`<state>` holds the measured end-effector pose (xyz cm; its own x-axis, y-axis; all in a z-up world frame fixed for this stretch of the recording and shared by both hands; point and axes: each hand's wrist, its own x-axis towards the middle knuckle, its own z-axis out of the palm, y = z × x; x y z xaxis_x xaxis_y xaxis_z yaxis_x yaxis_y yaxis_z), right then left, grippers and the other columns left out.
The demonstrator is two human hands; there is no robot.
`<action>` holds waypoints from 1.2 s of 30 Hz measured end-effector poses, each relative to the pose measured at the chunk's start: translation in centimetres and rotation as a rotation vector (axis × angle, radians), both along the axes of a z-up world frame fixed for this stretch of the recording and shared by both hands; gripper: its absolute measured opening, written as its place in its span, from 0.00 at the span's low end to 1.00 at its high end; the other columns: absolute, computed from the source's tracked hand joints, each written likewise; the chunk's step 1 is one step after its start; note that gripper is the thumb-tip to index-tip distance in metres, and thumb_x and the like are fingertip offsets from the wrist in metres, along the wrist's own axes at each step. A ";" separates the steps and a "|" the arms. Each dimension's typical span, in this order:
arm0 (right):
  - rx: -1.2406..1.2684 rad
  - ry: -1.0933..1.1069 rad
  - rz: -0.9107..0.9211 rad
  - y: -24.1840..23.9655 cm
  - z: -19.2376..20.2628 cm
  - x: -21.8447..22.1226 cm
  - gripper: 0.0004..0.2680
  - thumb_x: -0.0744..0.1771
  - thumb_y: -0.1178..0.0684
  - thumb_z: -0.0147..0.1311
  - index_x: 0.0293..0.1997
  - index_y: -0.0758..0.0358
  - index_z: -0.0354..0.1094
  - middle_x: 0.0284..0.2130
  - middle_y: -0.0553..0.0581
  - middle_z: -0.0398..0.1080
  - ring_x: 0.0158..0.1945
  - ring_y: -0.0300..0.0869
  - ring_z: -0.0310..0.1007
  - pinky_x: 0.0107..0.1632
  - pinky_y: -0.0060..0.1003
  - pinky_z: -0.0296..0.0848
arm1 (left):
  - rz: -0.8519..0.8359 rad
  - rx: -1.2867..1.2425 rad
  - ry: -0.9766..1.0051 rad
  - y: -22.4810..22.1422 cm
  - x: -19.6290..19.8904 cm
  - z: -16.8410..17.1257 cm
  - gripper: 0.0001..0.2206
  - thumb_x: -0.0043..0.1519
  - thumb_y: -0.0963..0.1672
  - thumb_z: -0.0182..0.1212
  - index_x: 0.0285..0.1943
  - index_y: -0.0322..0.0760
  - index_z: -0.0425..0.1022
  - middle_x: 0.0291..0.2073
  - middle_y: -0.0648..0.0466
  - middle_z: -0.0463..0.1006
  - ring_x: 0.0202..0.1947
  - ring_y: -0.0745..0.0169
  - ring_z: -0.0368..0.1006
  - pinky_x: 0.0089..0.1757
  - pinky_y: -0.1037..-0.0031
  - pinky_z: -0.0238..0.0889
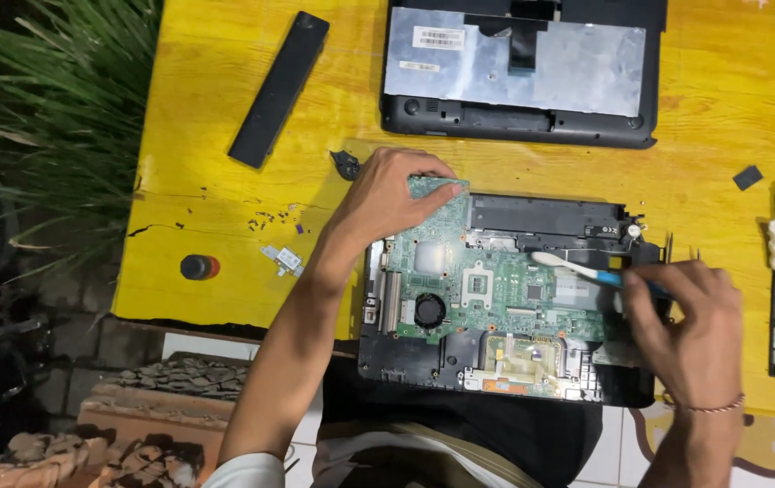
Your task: Disassembling a laptop to remove the motherboard using a screwdriver and a brush for cleaning.
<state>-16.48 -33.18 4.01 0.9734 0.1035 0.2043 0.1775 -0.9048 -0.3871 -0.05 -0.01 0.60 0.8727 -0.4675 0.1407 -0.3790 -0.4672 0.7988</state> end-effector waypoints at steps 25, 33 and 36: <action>-0.029 0.081 -0.142 -1.5 -4.0 -0.7 0.07 0.73 0.53 0.56 0.47 0.65 0.77 0.40 0.66 0.70 0.46 0.55 0.65 0.53 0.46 0.63 | -0.004 -0.014 0.013 0.3 0.0 -0.2 0.16 0.60 0.51 0.62 0.48 0.37 0.84 0.44 0.52 0.87 0.45 0.59 0.85 0.50 0.66 0.76; 0.163 0.043 -0.176 -1.1 -4.9 -0.8 0.02 0.72 0.61 0.56 0.43 0.62 0.73 0.35 0.64 0.65 0.31 0.46 0.59 0.41 0.39 0.59 | 0.004 0.006 0.008 0.4 0.0 0.1 0.17 0.60 0.52 0.60 0.47 0.39 0.85 0.44 0.54 0.87 0.44 0.59 0.85 0.48 0.65 0.76; 0.281 0.076 -0.286 -1.4 -6.4 -1.0 0.05 0.75 0.58 0.55 0.54 0.67 0.77 0.41 0.66 0.64 0.32 0.47 0.60 0.37 0.40 0.60 | 0.000 -0.021 0.029 0.4 0.0 0.0 0.17 0.59 0.52 0.60 0.46 0.41 0.85 0.44 0.55 0.87 0.45 0.59 0.85 0.48 0.65 0.77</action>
